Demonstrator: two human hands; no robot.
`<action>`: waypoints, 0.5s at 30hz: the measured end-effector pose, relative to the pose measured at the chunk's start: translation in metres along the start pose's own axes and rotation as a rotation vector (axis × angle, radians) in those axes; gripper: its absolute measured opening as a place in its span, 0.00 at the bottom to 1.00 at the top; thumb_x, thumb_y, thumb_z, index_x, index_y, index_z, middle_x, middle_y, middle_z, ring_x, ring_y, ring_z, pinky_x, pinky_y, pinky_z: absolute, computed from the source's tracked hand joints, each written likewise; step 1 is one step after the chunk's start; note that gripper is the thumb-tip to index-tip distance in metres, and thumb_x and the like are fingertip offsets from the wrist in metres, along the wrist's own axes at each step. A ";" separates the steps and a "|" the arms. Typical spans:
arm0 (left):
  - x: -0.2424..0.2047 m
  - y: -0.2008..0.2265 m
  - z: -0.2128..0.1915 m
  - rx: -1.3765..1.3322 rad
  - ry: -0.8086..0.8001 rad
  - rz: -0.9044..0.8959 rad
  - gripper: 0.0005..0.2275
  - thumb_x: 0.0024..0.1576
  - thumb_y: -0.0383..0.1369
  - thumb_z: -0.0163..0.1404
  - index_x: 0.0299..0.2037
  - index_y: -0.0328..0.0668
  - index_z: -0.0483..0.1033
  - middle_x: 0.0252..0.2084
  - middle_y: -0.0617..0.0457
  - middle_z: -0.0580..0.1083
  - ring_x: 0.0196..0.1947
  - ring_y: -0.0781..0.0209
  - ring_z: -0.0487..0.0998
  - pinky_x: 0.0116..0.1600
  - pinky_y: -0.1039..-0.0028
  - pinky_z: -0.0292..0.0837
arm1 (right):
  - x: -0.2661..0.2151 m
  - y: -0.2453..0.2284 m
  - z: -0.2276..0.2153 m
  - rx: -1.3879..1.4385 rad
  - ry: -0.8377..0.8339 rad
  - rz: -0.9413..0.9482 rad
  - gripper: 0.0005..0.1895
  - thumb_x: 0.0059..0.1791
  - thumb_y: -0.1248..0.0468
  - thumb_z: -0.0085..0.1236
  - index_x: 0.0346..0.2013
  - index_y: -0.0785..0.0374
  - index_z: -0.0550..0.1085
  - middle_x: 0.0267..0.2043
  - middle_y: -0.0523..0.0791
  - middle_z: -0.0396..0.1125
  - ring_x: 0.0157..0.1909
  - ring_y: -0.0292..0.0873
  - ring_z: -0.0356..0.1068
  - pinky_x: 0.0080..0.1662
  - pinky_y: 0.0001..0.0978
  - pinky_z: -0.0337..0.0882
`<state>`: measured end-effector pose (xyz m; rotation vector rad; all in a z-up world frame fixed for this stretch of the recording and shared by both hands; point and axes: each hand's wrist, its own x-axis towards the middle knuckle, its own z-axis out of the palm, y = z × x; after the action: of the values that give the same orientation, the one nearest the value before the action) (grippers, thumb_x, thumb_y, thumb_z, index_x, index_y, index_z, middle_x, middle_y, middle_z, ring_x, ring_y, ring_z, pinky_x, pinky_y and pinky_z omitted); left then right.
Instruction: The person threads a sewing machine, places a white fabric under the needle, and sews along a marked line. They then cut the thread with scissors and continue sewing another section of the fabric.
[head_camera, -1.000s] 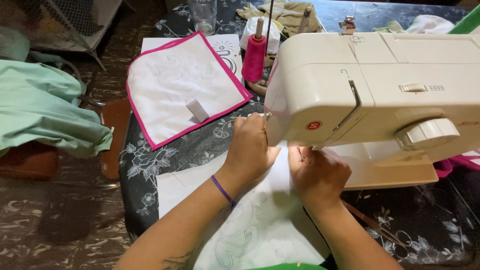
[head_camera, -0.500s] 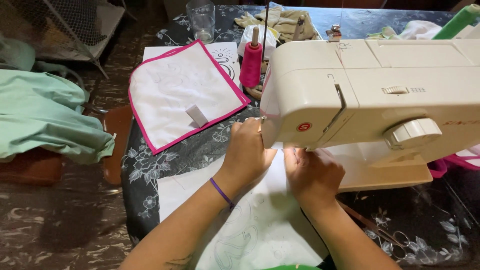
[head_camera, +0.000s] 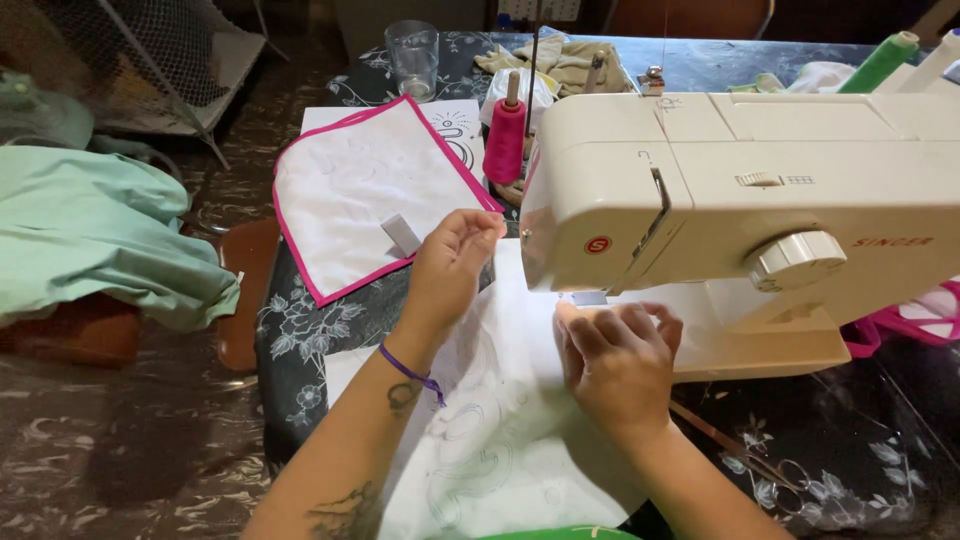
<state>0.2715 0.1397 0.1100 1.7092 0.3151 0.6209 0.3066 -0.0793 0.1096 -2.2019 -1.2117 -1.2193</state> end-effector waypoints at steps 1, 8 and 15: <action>0.001 -0.001 0.000 -0.243 0.011 -0.104 0.08 0.66 0.33 0.50 0.51 0.42 0.76 0.51 0.40 0.80 0.59 0.41 0.82 0.69 0.50 0.72 | -0.004 0.002 0.003 0.000 0.009 -0.017 0.06 0.50 0.58 0.65 0.29 0.49 0.83 0.26 0.43 0.72 0.35 0.51 0.76 0.54 0.53 0.76; 0.015 -0.026 -0.004 -0.919 0.131 -0.381 0.01 0.71 0.28 0.40 0.50 0.44 0.63 0.36 0.52 0.75 0.41 0.58 0.85 0.67 0.47 0.78 | -0.017 0.008 0.006 0.006 -0.023 -0.032 0.04 0.48 0.58 0.63 0.33 0.48 0.84 0.29 0.45 0.74 0.40 0.50 0.77 0.63 0.60 0.70; 0.018 -0.021 -0.027 -0.848 0.216 -0.314 0.02 0.72 0.30 0.40 0.51 0.50 0.63 0.33 0.58 0.66 0.29 0.72 0.65 0.40 0.77 0.74 | -0.019 0.015 -0.004 0.028 -0.099 0.036 0.08 0.50 0.53 0.64 0.32 0.49 0.86 0.32 0.46 0.77 0.42 0.53 0.79 0.59 0.56 0.74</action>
<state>0.2736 0.1764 0.0974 0.7631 0.3903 0.5876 0.3114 -0.1001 0.0976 -2.2778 -1.2131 -1.0837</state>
